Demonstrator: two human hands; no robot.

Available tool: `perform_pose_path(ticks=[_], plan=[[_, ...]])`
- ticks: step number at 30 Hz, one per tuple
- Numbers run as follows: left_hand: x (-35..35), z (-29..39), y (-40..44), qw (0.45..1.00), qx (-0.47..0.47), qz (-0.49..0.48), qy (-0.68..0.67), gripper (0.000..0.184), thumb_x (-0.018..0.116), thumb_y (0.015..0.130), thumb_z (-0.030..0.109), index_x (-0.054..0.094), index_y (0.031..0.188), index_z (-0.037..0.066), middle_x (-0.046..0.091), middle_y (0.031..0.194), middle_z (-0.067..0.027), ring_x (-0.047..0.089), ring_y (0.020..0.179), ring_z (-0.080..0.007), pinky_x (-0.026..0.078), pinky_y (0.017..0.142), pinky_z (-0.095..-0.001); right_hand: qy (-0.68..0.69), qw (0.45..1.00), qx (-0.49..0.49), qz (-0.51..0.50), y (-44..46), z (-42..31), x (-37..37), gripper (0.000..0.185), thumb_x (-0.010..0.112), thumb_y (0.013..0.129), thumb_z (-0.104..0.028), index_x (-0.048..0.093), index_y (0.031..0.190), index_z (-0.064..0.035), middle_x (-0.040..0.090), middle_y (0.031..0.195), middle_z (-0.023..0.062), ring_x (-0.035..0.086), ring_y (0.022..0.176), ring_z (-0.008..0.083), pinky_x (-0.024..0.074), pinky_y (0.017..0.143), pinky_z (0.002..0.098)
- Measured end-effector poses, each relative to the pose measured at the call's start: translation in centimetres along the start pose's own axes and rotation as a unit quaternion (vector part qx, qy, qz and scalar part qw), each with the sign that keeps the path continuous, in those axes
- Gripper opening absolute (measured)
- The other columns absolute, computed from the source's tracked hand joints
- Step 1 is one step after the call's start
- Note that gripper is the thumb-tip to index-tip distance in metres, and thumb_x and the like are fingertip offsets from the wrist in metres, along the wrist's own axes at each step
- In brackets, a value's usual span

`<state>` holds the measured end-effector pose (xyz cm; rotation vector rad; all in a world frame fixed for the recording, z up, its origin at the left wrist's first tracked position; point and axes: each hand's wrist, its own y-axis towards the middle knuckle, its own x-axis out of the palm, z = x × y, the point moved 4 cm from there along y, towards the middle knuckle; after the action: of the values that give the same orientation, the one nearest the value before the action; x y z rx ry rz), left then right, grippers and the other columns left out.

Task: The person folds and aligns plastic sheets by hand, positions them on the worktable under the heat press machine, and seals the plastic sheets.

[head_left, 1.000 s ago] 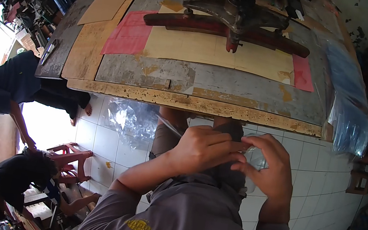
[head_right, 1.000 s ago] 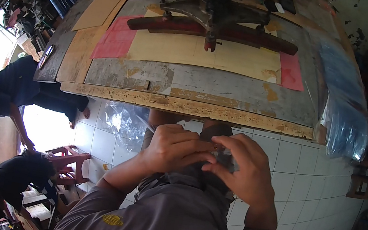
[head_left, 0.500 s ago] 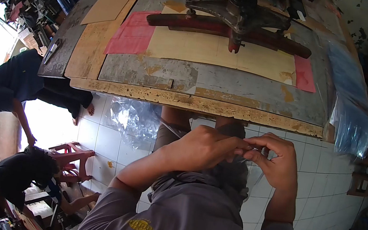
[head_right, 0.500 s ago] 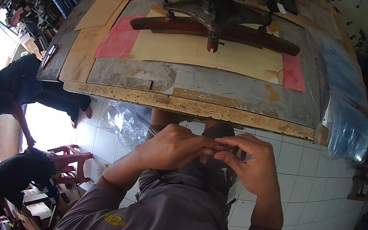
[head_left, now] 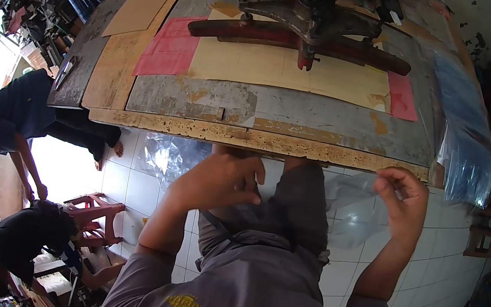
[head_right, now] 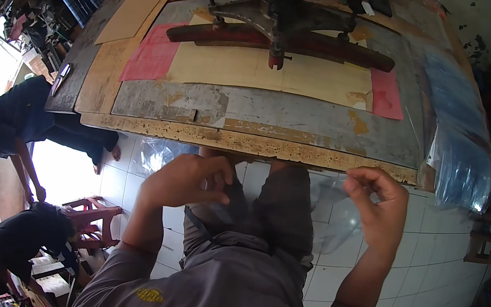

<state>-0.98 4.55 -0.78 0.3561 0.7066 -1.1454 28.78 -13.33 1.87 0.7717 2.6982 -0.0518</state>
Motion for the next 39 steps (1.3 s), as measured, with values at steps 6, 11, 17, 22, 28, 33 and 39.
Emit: perform_pose_path(ticks=[6, 11, 17, 22, 28, 33, 39], plan=[[-2.4, -1.1, -0.8, 0.996, 0.005, 0.029, -0.083, 0.017, 0.081, 0.094, 0.011, 0.075, 0.109, 0.005, 0.08, 0.091, -0.0066, 0.079, 0.085, -0.0197, 0.059, 0.072, -0.0337, 0.034, 0.999, 0.017, 0.017, 0.5, 0.8, -0.9, 0.021, 0.078, 0.099, -0.015, 0.075, 0.11, 0.0027, 0.074, 0.091, 0.0041, 0.065, 0.081, 0.009, 0.0508, 0.08, 0.0251], [-3.8, -2.0, -0.9, 0.976, -0.022, 0.081, -0.199, 0.025, 0.078, 0.096, 0.006, 0.073, 0.12, 0.0, 0.079, 0.092, -0.007, 0.076, 0.084, -0.0126, 0.058, 0.074, -0.0292, 0.037, 0.997, -0.004, 0.063, 1.4, 1.2, -1.7, 0.022, 0.073, 0.103, -0.017, 0.075, 0.111, 0.0037, 0.07, 0.086, 0.003, 0.062, 0.08, 0.0092, 0.0488, 0.079, 0.0257], [-4.2, -2.6, 0.7, 0.925, -0.037, 0.183, -0.333, 0.037, 0.075, 0.096, -0.004, 0.067, 0.132, -0.003, 0.078, 0.111, -0.0107, 0.077, 0.099, -0.0151, 0.059, 0.087, -0.029, 0.031, 0.996, -0.012, 0.083, 4.0, 3.4, -2.3, 0.027, 0.07, 0.106, -0.021, 0.075, 0.114, 0.0042, 0.068, 0.086, 0.0025, 0.06, 0.081, 0.0091, 0.0472, 0.08, 0.0253], [-4.6, -3.6, 1.6, 0.934, -0.052, 0.217, -0.28, 0.03, 0.077, 0.096, 0.0, 0.071, 0.125, -0.002, 0.079, 0.103, -0.0086, 0.076, 0.095, -0.0134, 0.058, 0.087, -0.0277, 0.039, 0.996, 0.013, 0.083, 5.6, 4.3, -1.4, 0.029, 0.07, 0.106, -0.023, 0.075, 0.116, 0.0039, 0.07, 0.088, 0.0036, 0.06, 0.081, 0.0098, 0.048, 0.079, 0.0258], [-5.0, -5.7, 2.1, 0.933, -0.066, 0.224, -0.276, 0.025, 0.083, 0.093, 0.004, 0.074, 0.115, -0.004, 0.078, 0.089, -0.0059, 0.074, 0.09, -0.01, 0.058, 0.079, -0.0246, 0.033, 0.998, 0.021, 0.045, 6.8, 4.7, -0.9, 0.028, 0.068, 0.107, -0.023, 0.075, 0.115, 0.0031, 0.071, 0.088, 0.0037, 0.06, 0.08, 0.0101, 0.0482, 0.079, 0.0262], [-6.3, -7.4, 3.1, 0.928, -0.053, 0.224, -0.292, 0.025, 0.086, 0.091, 0.004, 0.073, 0.111, -0.004, 0.073, 0.081, -0.0013, 0.068, 0.077, -0.0042, 0.053, 0.067, -0.0211, 0.04, 0.998, 0.029, 0.032, 7.7, 4.4, 0.0, 0.027, 0.066, 0.108, -0.023, 0.074, 0.112, 0.0024, 0.07, 0.087, 0.0034, 0.06, 0.079, 0.0096, 0.0479, 0.078, 0.0259], [-6.3, -8.2, 4.2, 0.924, -0.037, 0.226, -0.305, 0.025, 0.086, 0.091, 0.005, 0.074, 0.111, -0.004, 0.069, 0.077, 0.002, 0.064, 0.07, -0.003, 0.049, 0.062, -0.0206, 0.018, 0.998, 0.053, 0.038, 8.6, 5.5, 0.9, 0.028, 0.063, 0.11, -0.025, 0.074, 0.112, 0.0007, 0.069, 0.087, 0.0018, 0.057, 0.077, 0.0081, 0.0459, 0.075, 0.0249]])
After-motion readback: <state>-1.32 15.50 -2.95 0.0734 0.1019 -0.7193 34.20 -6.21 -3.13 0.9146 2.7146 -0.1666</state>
